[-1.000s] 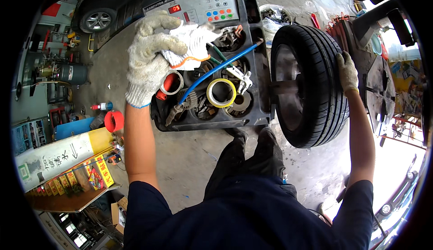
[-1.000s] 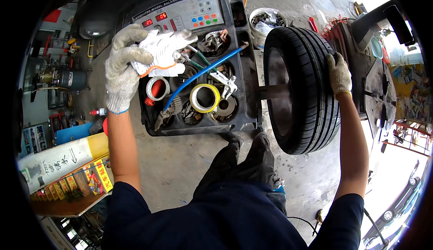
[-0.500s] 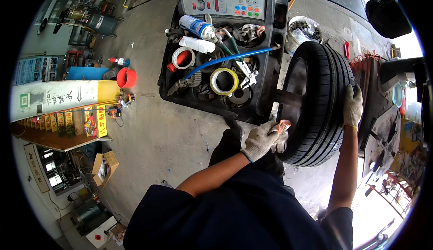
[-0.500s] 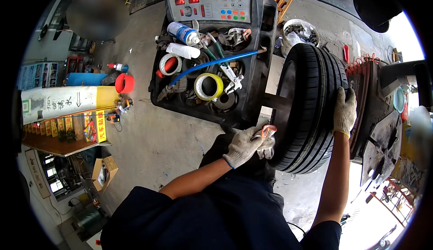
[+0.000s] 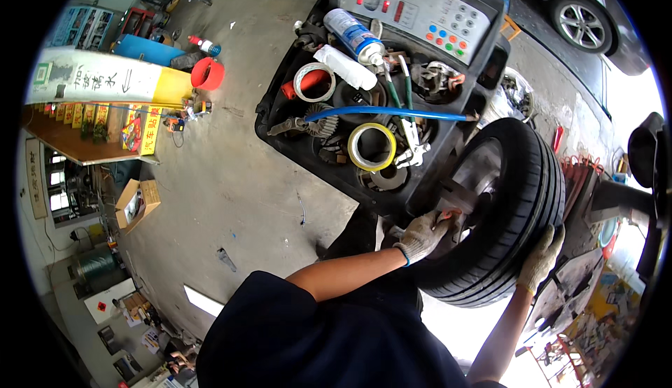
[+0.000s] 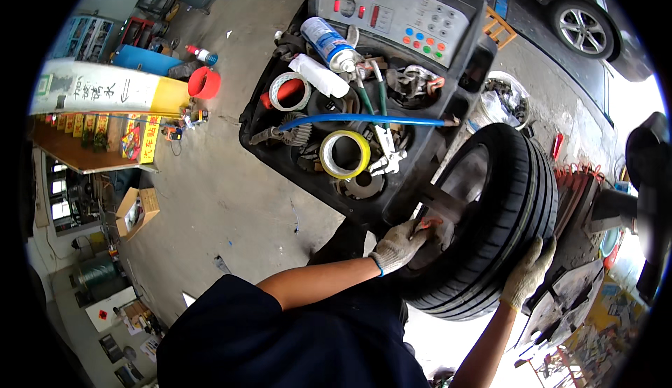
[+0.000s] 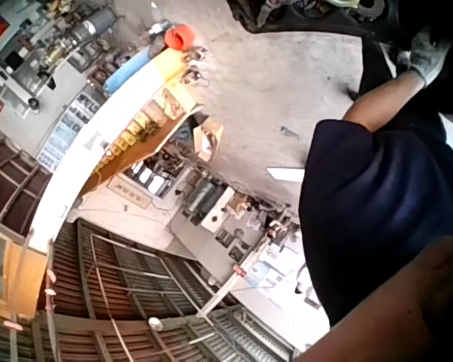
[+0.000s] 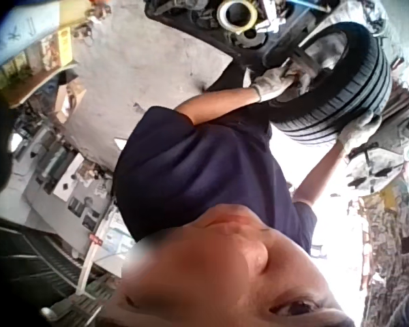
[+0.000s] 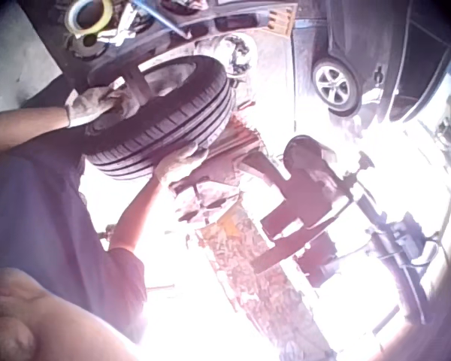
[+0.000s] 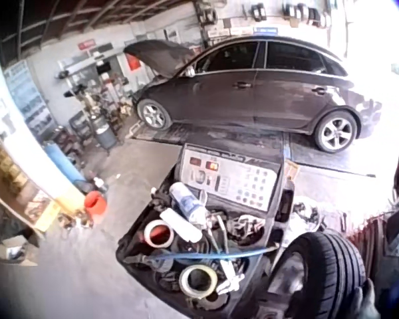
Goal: The person mounts a car tire onto a wheel balancer, operates the machine's control panel, and applies balancing weights to the rim. They repeat the process by removing and remounting the tire to verify balance.
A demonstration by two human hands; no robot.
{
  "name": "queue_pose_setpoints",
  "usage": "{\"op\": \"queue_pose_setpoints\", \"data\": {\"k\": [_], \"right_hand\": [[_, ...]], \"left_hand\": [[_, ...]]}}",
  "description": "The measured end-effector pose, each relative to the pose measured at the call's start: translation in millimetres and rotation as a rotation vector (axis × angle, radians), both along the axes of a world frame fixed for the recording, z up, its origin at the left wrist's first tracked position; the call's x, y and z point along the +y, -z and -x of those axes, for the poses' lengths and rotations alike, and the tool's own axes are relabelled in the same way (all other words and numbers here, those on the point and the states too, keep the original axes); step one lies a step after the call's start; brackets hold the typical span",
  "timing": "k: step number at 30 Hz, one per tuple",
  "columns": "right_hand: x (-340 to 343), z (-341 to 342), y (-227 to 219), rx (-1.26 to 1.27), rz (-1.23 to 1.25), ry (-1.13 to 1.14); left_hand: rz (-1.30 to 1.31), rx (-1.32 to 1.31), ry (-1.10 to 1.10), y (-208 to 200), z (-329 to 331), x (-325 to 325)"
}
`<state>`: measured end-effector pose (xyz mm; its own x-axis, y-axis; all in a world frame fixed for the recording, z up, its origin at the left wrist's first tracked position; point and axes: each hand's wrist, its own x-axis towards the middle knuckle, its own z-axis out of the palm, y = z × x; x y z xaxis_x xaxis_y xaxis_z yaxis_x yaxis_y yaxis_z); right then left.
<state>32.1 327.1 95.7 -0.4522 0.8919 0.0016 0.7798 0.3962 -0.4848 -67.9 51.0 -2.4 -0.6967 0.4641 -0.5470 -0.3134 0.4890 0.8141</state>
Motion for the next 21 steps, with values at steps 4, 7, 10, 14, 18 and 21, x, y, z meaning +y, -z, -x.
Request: {"op": "queue_pose_setpoints", "data": {"k": [4,7,10,14,18,21], "right_hand": [[2.1,-19.8,16.3,0.006,-0.013,-0.04],[-7.3,-15.0,6.0,0.073,0.052,-0.001],[-13.7,-0.9,0.1,0.072,0.135,0.014],[-12.8,-0.9,1.4,0.07,0.124,0.03],[-5.6,-1.5,6.4,0.042,0.096,0.012],[-2.1,-0.7,4.7,-0.002,0.088,-0.005]], "left_hand": [[-0.25,-0.306,-0.127,5.7,-2.2,7.7],[-0.388,-0.29,-0.188,-10.8,0.3,16.6],[-0.365,-0.446,-0.124,18.9,-1.8,18.9],[-0.453,-0.476,-0.153,19.0,4.8,13.1],[-0.519,-0.519,-0.195,22.4,3.8,11.0],[-0.541,-0.521,-0.201,13.8,9.9,8.9]]}}
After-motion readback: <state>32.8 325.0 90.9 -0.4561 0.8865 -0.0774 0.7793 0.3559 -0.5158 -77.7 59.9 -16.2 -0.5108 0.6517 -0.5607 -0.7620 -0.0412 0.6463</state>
